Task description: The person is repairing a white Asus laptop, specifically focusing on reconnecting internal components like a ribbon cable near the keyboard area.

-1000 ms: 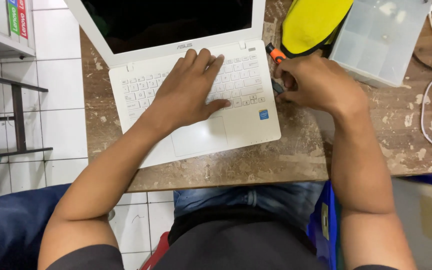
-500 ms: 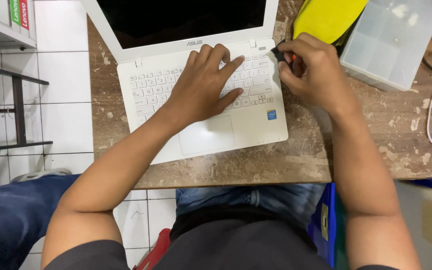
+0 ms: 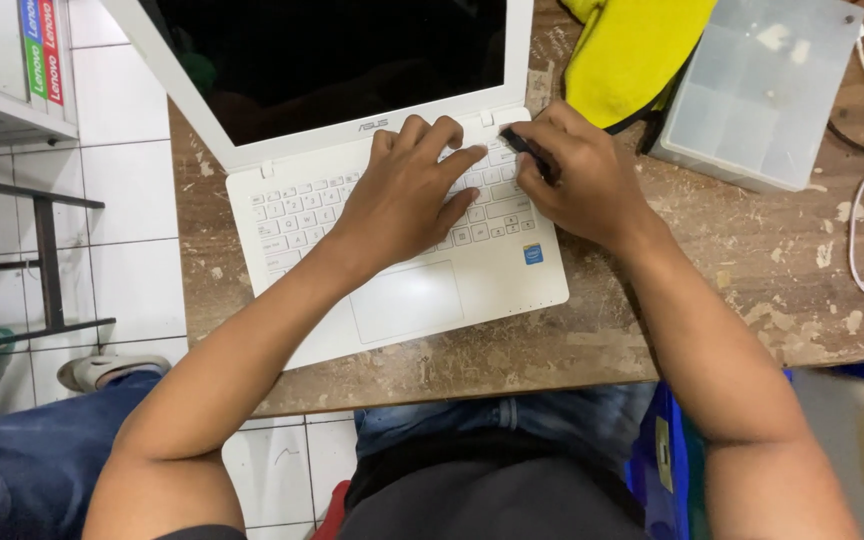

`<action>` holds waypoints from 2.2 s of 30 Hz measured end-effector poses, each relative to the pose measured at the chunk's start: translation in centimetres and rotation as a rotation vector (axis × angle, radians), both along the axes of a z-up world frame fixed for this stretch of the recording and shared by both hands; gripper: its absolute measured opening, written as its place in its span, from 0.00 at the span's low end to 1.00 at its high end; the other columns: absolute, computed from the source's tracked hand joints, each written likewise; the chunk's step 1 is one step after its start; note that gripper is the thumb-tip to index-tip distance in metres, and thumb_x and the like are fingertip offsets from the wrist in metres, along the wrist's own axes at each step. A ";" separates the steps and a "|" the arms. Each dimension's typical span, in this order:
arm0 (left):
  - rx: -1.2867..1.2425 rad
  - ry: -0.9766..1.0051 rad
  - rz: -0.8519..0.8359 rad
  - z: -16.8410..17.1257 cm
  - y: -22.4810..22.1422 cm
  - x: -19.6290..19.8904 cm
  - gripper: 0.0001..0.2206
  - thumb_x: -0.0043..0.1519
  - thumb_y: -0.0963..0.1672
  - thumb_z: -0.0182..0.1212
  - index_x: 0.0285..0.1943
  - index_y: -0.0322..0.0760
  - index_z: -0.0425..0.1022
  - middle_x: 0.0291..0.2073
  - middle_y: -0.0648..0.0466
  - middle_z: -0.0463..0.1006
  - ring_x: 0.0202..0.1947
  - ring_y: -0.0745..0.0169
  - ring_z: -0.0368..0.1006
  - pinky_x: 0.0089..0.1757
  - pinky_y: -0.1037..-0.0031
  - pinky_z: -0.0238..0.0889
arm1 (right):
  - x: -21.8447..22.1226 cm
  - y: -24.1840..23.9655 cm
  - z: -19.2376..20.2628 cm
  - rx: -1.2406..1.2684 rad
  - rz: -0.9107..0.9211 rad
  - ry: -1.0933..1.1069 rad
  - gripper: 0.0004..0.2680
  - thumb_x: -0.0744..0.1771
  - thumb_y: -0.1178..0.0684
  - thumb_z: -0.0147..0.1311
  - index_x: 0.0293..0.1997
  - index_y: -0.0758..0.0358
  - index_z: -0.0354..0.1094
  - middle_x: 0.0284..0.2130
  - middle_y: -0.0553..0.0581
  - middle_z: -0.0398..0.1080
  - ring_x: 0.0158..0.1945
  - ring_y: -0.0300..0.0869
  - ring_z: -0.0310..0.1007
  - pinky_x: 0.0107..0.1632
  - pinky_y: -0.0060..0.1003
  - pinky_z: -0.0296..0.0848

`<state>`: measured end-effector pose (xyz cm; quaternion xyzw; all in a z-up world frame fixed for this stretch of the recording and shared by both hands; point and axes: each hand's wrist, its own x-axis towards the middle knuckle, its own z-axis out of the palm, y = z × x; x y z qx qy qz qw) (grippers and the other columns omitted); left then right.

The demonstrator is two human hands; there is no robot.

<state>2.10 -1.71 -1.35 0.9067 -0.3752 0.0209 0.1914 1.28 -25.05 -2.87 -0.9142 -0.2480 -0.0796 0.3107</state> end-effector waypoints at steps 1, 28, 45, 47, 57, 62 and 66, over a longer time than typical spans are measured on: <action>0.040 0.050 0.023 0.8 -0.1 0.0 0.15 0.61 0.42 0.65 0.57 0.36 0.79 0.46 0.52 0.70 0.47 0.56 0.63 0.45 0.62 0.56 | 0.1 0.2 0.1 0.040 -0.029 0.014 0.10 0.66 0.68 0.58 0.52 0.75 0.75 0.33 0.63 0.69 0.27 0.47 0.70 0.28 0.35 0.71; -0.011 0.320 0.038 0.8 -3.2 1.4 0.05 0.62 0.39 0.61 0.44 0.32 0.77 0.35 0.56 0.67 0.42 0.58 0.64 0.44 0.66 0.54 | 0.4 -0.1 0.5 0.080 0.045 0.055 0.11 0.65 0.67 0.58 0.52 0.71 0.73 0.32 0.62 0.66 0.31 0.53 0.74 0.29 0.41 0.74; 0.006 0.355 0.006 0.1 -3.5 1.4 0.06 0.68 0.40 0.51 0.41 0.32 0.73 0.33 0.56 0.60 0.40 0.59 0.57 0.43 0.66 0.48 | 0.3 -0.5 0.5 0.054 0.046 0.096 0.10 0.66 0.65 0.57 0.53 0.69 0.72 0.31 0.60 0.65 0.31 0.53 0.74 0.30 0.41 0.74; 0.005 0.352 -0.006 0.4 -3.5 1.3 0.06 0.69 0.40 0.51 0.41 0.32 0.73 0.34 0.56 0.60 0.40 0.59 0.57 0.43 0.66 0.48 | 0.3 -0.5 0.4 0.057 0.046 0.104 0.10 0.66 0.65 0.57 0.52 0.69 0.72 0.31 0.60 0.65 0.31 0.53 0.74 0.30 0.41 0.74; -0.095 0.340 0.051 -0.3 -3.8 1.4 0.02 0.62 0.39 0.59 0.36 0.36 0.71 0.33 0.57 0.59 0.40 0.59 0.60 0.42 0.66 0.48 | 0.5 -0.7 0.3 0.083 0.042 0.142 0.11 0.66 0.65 0.56 0.54 0.67 0.73 0.32 0.60 0.66 0.34 0.53 0.75 0.33 0.42 0.76; -0.093 0.370 0.073 -0.2 -4.1 1.6 0.03 0.59 0.38 0.61 0.35 0.34 0.71 0.33 0.55 0.61 0.40 0.56 0.62 0.43 0.65 0.49 | 0.7 -0.8 -0.5 0.101 0.033 0.144 0.10 0.67 0.64 0.57 0.54 0.65 0.73 0.33 0.59 0.66 0.34 0.51 0.75 0.33 0.40 0.75; -0.147 0.396 0.113 -0.6 -4.2 1.8 0.03 0.55 0.37 0.60 0.32 0.35 0.72 0.31 0.55 0.62 0.38 0.55 0.64 0.42 0.66 0.50 | 0.5 -0.6 -0.2 0.108 0.026 0.151 0.09 0.67 0.64 0.56 0.53 0.67 0.74 0.32 0.60 0.66 0.34 0.52 0.75 0.32 0.40 0.75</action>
